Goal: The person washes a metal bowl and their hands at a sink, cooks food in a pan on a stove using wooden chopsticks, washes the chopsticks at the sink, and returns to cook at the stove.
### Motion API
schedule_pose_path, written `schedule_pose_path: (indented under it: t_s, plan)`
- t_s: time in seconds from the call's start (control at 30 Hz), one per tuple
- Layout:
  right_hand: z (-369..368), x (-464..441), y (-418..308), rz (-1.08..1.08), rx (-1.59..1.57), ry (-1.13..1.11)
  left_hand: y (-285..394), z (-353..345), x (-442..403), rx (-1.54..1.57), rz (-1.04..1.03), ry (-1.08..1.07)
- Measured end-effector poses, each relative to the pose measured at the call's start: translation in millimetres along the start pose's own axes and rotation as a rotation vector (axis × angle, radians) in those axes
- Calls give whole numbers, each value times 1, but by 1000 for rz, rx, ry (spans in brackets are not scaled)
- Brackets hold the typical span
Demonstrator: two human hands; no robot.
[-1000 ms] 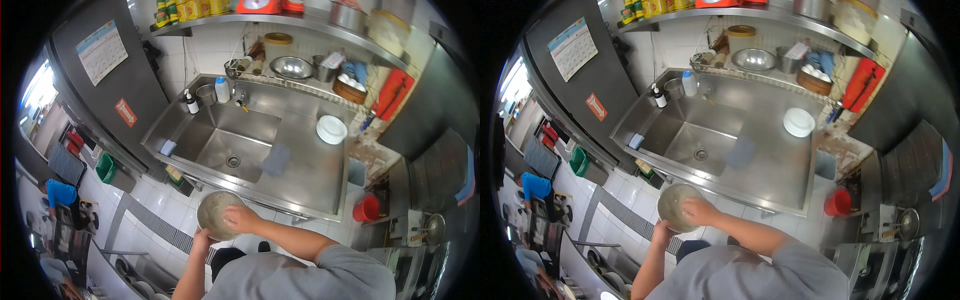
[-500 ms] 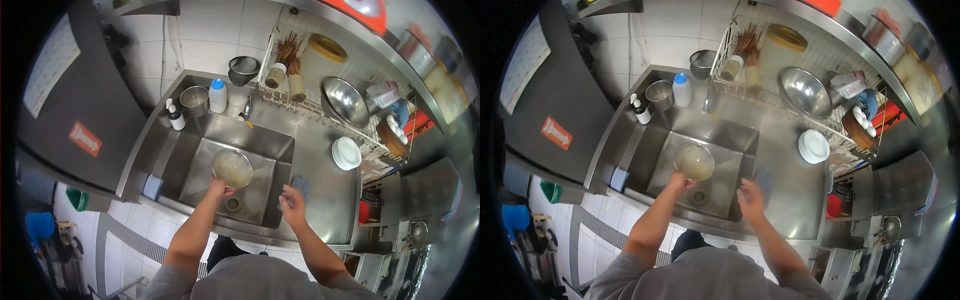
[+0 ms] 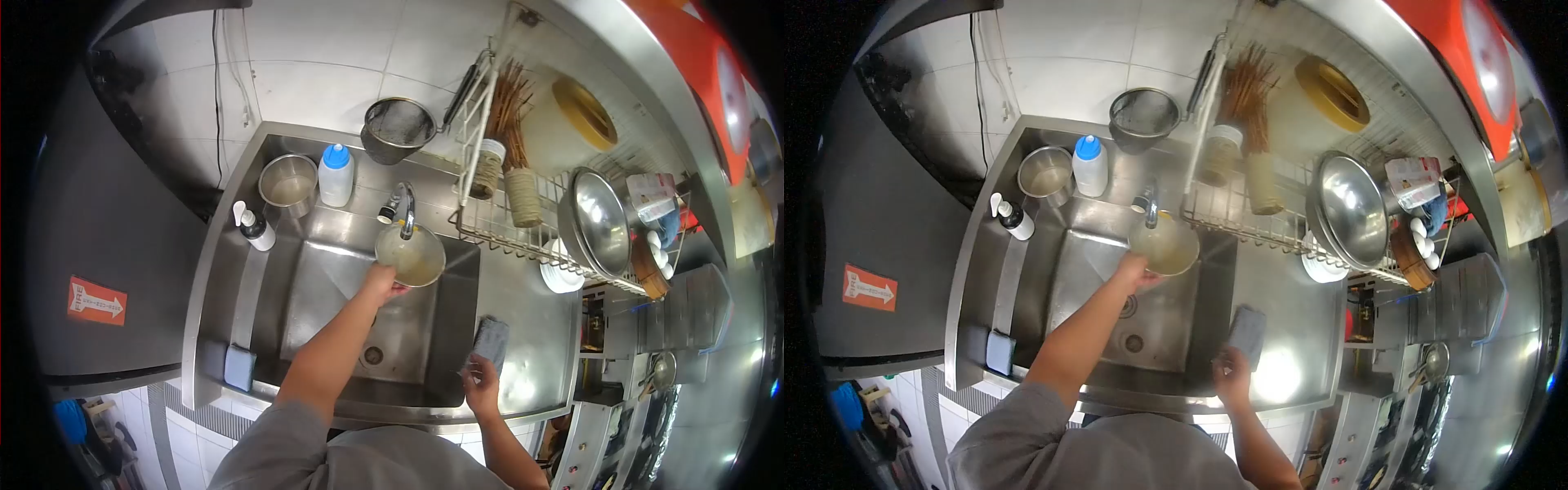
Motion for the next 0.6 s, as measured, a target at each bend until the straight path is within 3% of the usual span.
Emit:
schedule_pose_path:
  t_s: [0.1, 0.13, 0.17, 0.2, 0.3, 0.33, 0.4, 0.43, 0.5, 0.6]
  plan:
    - [-22, -23, -48, 156, 143, -62, 15, 0, 18, 5, -17, -14]
    - [-31, -34, -61, 162, 142, -74, 28, 2, 25, -29, -146, 5]
    - [-41, -44, -71, 155, -47, -99, 42, 6, 32, -67, -272, 22]
    - [-51, -51, -77, 136, -234, -123, 50, 10, 41, -63, -264, 27]
    - [-82, -95, -106, 116, -359, -167, 57, 23, 59, 75, -135, -98]
    - [-93, -111, -122, 124, -352, -184, 46, 39, 59, 27, -128, -13]
    - [-125, -138, -132, -185, -725, -287, 22, 68, 59, -12, -129, 82]
    - [-136, -154, -135, -187, -719, -299, 3, 85, 60, -5, -112, 103]
    - [-169, -187, -122, -304, -1116, -363, -32, 113, 73, 10, -80, 176]
    - [-206, -233, -99, -314, -1283, -318, -80, 147, 96, 48, -11, 228]
Point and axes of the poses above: each hand's wrist, its own x-axis away from the middle knuckle, its own z-axis out of the back of the hand, y = z × x, the point moved 7 cm from there along -x, towards the middle knuckle, and after that the axes turned 6 degrees about -y, right-handed, at the moved point
